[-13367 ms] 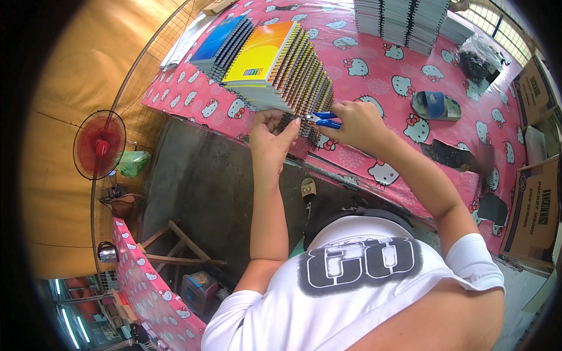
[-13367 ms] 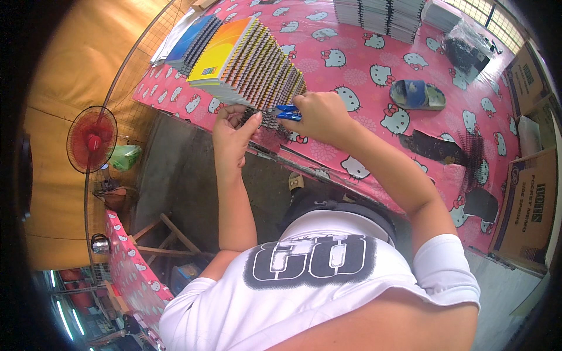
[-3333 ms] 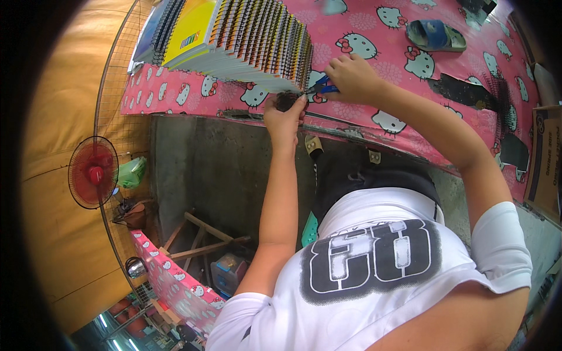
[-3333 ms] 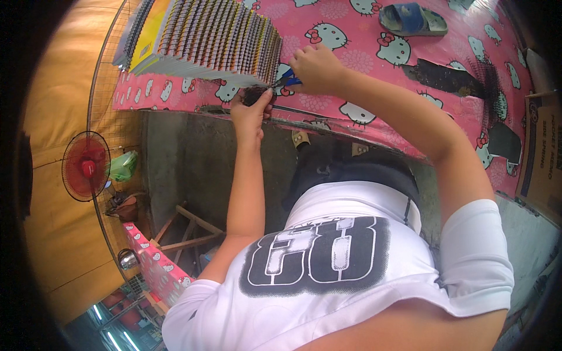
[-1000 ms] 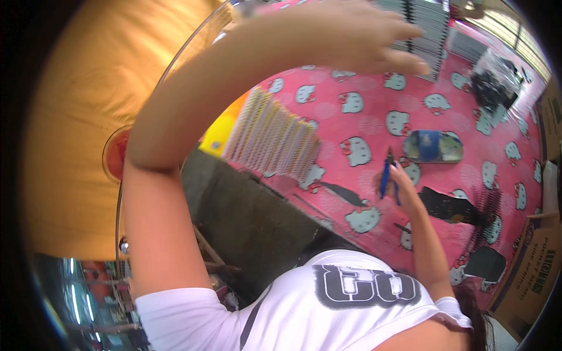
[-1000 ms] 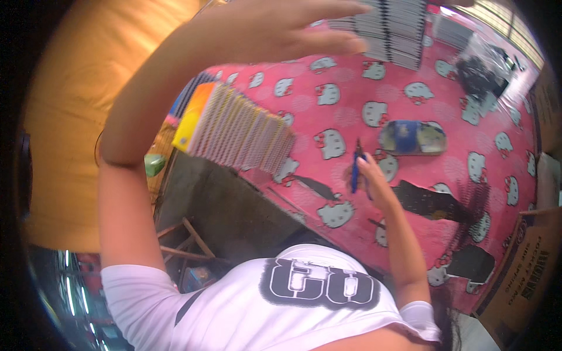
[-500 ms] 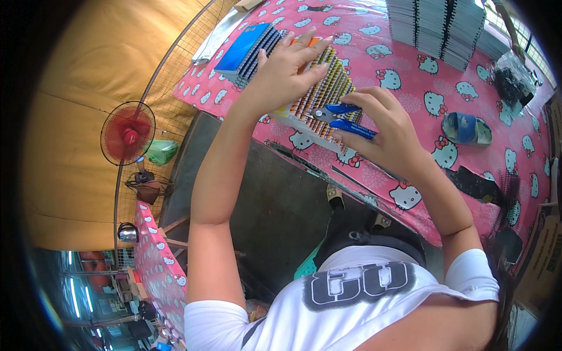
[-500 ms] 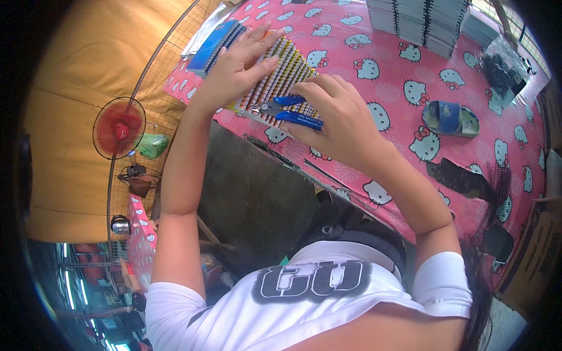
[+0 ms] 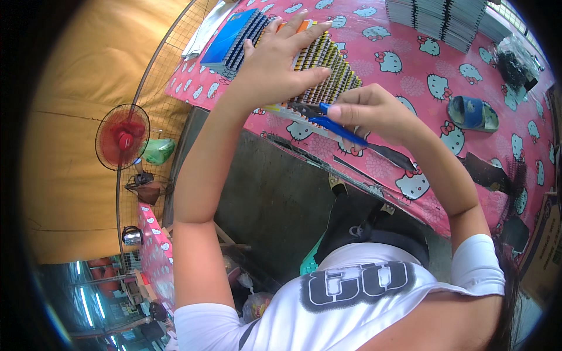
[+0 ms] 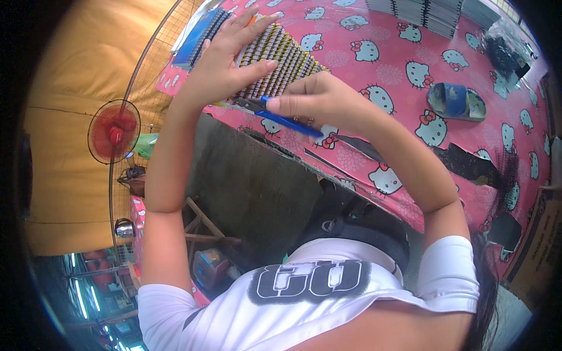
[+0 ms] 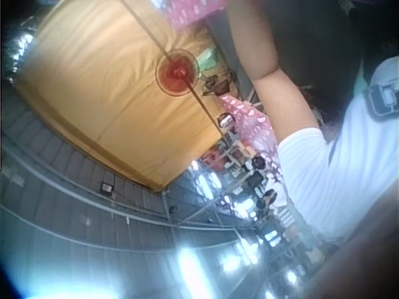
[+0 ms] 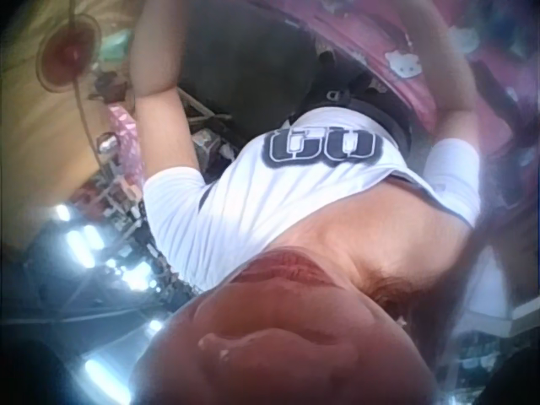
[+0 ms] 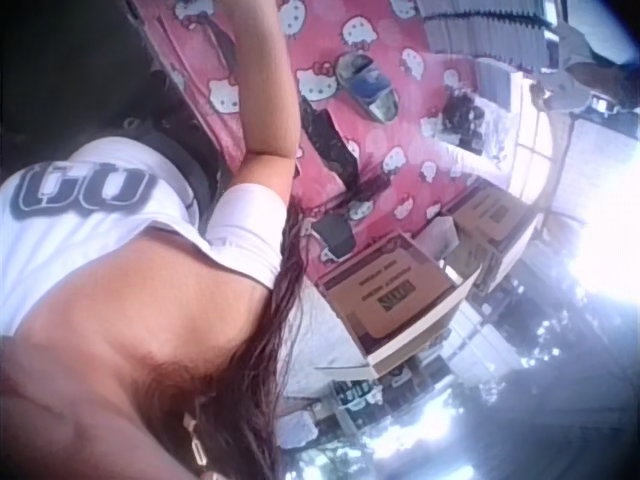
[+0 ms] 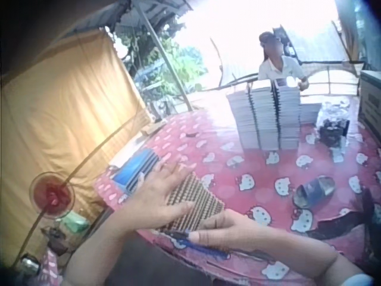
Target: The person binds stacks of paper and covers into notebooks by manually aligning them and inserting a spiral binding through the pre-punched holes, then uses pliers to cut the excess binding.
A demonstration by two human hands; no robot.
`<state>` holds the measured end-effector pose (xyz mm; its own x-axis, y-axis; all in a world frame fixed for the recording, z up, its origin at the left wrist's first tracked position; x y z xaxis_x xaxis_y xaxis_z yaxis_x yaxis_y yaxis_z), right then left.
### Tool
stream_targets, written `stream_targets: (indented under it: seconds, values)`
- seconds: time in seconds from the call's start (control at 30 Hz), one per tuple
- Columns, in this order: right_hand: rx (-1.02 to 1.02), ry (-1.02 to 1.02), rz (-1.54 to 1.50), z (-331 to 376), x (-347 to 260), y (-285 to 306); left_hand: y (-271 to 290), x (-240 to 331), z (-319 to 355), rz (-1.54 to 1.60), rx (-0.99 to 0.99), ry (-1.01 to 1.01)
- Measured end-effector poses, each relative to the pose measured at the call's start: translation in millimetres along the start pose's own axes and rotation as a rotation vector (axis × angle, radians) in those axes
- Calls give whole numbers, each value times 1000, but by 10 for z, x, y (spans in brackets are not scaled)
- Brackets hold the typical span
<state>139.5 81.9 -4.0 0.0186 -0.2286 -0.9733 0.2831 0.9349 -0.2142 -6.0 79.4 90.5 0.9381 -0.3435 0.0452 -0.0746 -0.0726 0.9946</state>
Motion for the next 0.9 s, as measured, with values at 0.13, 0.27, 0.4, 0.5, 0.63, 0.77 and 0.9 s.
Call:
stream_targets:
  seconds: [0.13,0.27,0.4,0.5,0.63,0.77,0.9]
  values:
    - [532,675,1002,336,-260,-64,11,3,25,59,-11,37]
    - [589,725,1205,327,-315,-136,19,6,7,259,-21,9]
    - [548,721,1124,264,-305,-103,82,68,-9,262,-46,19]
    - [259,416,613,109,-161,66,70,50,-37,245,-59,-13]
    - [-62,-42,-150,-1,73,82,62,120,-25,-1,-126,22]
    - [307,463,610,161,-89,110,71,89,-36,9,-151,18]
    - [569,769,1096,278,-217,-40,58,41,-25,49,-121,-6]
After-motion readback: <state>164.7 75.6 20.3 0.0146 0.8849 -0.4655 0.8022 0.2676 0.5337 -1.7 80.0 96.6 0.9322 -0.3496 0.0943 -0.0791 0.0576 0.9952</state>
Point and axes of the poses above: each hand's wrist, its own z-axis away from the middle knuckle, its own y-axis out of the back of the hand, x = y × z, the point moved 5 cm from there along -z, towards the middle knuckle, and after that the axes turned 10 degrees about -x, right-handed, at the moved point
